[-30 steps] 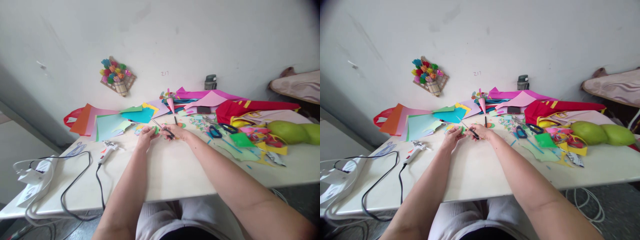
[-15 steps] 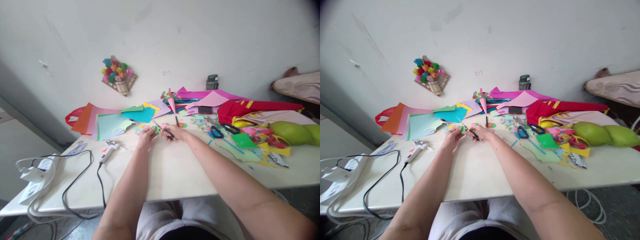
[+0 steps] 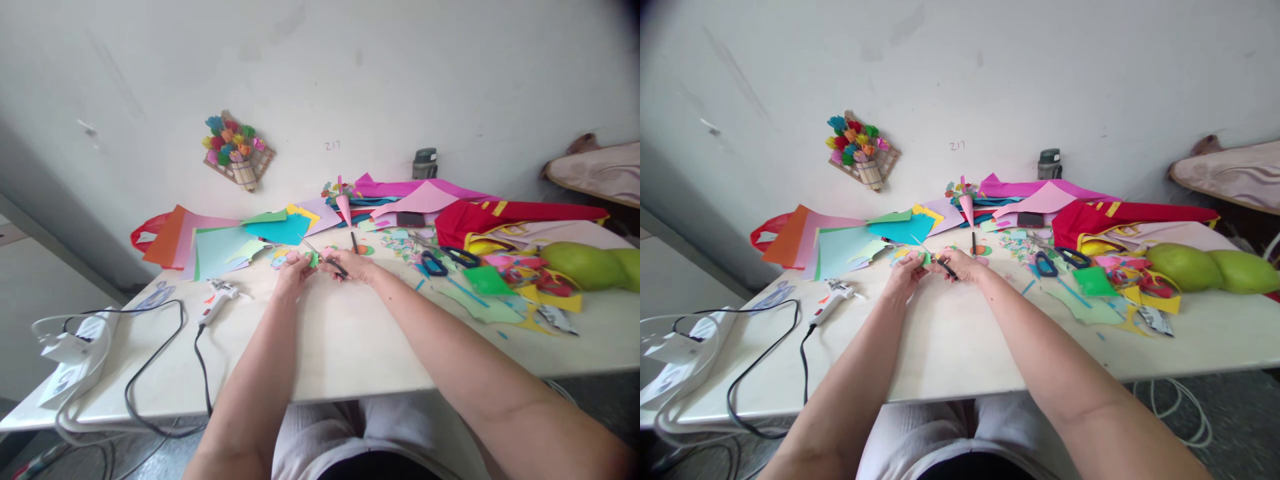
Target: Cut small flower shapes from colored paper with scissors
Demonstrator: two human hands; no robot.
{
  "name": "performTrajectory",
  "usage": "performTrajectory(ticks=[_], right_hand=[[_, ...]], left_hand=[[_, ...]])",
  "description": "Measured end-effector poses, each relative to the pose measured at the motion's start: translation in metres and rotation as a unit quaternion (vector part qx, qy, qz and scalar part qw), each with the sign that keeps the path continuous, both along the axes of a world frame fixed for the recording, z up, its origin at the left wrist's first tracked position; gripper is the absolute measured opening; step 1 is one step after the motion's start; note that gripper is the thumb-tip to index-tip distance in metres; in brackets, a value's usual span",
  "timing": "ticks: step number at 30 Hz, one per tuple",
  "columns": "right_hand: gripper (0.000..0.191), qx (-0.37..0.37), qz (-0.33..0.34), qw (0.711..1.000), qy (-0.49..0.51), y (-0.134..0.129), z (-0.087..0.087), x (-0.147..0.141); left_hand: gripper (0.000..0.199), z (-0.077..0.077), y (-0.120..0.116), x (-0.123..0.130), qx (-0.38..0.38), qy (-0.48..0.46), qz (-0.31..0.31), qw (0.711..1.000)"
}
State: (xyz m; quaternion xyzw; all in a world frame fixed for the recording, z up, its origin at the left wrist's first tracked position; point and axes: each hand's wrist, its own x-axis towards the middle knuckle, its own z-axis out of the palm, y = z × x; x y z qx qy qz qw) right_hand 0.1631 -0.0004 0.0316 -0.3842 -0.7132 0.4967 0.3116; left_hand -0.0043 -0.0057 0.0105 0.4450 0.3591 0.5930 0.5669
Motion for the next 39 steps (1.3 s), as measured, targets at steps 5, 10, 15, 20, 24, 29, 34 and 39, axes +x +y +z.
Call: performTrajectory(ticks=[5,10,15,20,24,29,34,39], right_hand=[[0.027,0.002,0.0,1.0,0.007,0.009,-0.01,-0.001],[0.031,0.005,0.002,1.0,0.005,0.013,-0.014,-0.001],[0.031,-0.012,-0.004,1.0,-0.006,0.009,-0.011,-0.001],[0.029,-0.014,-0.002,1.0,0.008,0.012,-0.015,-0.002],[0.029,-0.005,0.004,1.0,0.014,0.013,-0.016,-0.002],[0.033,-0.004,0.012,1.0,0.021,0.01,-0.011,-0.002],[0.034,-0.007,0.011,1.0,0.025,0.007,-0.009,-0.002],[0.033,-0.014,0.007,1.0,0.022,0.006,-0.009,-0.003]], left_hand=[[0.03,0.001,-0.001,0.001,0.002,0.025,-0.018,1.0],[0.031,0.003,-0.004,0.003,0.002,0.014,-0.018,1.0],[0.031,0.003,-0.003,0.003,-0.008,-0.004,0.008,1.0],[0.031,-0.001,0.001,0.001,-0.018,-0.014,0.015,1.0],[0.029,-0.004,0.003,0.001,-0.019,-0.026,0.014,0.999],[0.025,-0.005,0.005,0.001,-0.027,-0.027,0.018,0.999],[0.022,-0.005,0.004,0.002,-0.033,-0.034,0.022,0.999],[0.019,-0.007,0.007,0.0,-0.037,-0.033,0.016,0.999]])
